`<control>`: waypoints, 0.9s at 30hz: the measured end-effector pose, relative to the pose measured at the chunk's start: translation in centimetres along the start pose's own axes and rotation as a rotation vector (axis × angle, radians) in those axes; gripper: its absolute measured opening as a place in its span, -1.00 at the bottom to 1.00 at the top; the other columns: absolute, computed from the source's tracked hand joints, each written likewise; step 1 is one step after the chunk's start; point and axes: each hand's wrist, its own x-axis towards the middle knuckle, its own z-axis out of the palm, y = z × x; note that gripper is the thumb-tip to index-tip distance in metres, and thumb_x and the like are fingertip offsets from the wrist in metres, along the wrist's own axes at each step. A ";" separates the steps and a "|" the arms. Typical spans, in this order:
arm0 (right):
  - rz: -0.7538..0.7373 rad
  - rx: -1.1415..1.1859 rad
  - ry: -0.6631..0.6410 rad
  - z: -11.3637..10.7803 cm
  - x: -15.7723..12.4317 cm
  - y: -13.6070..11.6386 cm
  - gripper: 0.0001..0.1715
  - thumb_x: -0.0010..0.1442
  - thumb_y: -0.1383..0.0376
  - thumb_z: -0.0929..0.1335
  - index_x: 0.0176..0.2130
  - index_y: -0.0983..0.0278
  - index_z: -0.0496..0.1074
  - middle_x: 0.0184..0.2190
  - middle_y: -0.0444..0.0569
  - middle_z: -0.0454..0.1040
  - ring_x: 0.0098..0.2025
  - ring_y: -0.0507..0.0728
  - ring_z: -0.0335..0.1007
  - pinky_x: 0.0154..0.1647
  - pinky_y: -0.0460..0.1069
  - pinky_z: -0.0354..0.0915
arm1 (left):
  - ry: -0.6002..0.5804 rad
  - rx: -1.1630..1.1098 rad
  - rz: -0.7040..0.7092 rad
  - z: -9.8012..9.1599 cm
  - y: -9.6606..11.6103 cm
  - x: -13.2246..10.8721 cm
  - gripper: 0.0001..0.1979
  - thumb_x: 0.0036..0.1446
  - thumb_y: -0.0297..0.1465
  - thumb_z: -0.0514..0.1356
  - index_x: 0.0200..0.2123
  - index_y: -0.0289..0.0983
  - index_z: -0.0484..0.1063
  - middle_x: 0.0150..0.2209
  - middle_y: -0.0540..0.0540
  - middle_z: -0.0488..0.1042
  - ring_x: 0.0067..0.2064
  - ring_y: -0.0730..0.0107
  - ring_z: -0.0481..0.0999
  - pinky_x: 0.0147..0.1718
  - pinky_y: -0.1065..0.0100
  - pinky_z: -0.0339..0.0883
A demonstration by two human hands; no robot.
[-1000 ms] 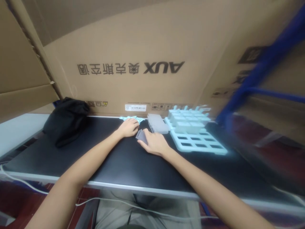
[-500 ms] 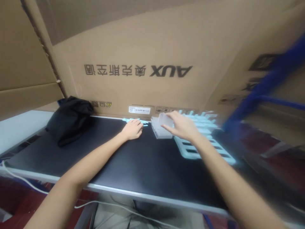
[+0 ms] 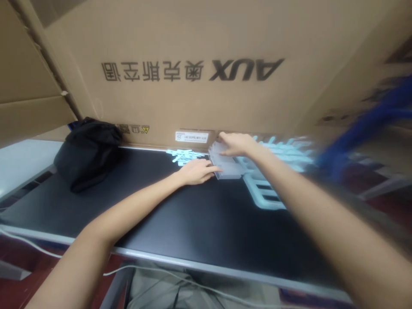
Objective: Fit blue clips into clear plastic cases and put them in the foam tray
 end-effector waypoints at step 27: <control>0.770 0.665 0.318 7.4 -17.7 6.0 -0.65 0.10 0.16 0.31 -0.10 0.21 0.35 -0.17 0.22 0.56 -0.13 0.33 0.52 -0.01 0.16 0.40 | 0.044 -0.080 -0.104 0.9 0.7 1.0 -0.76 0.42 -0.33 0.03 0.01 -0.11 0.46 -0.08 -0.11 0.58 -0.11 0.24 0.57 -0.26 0.34 0.36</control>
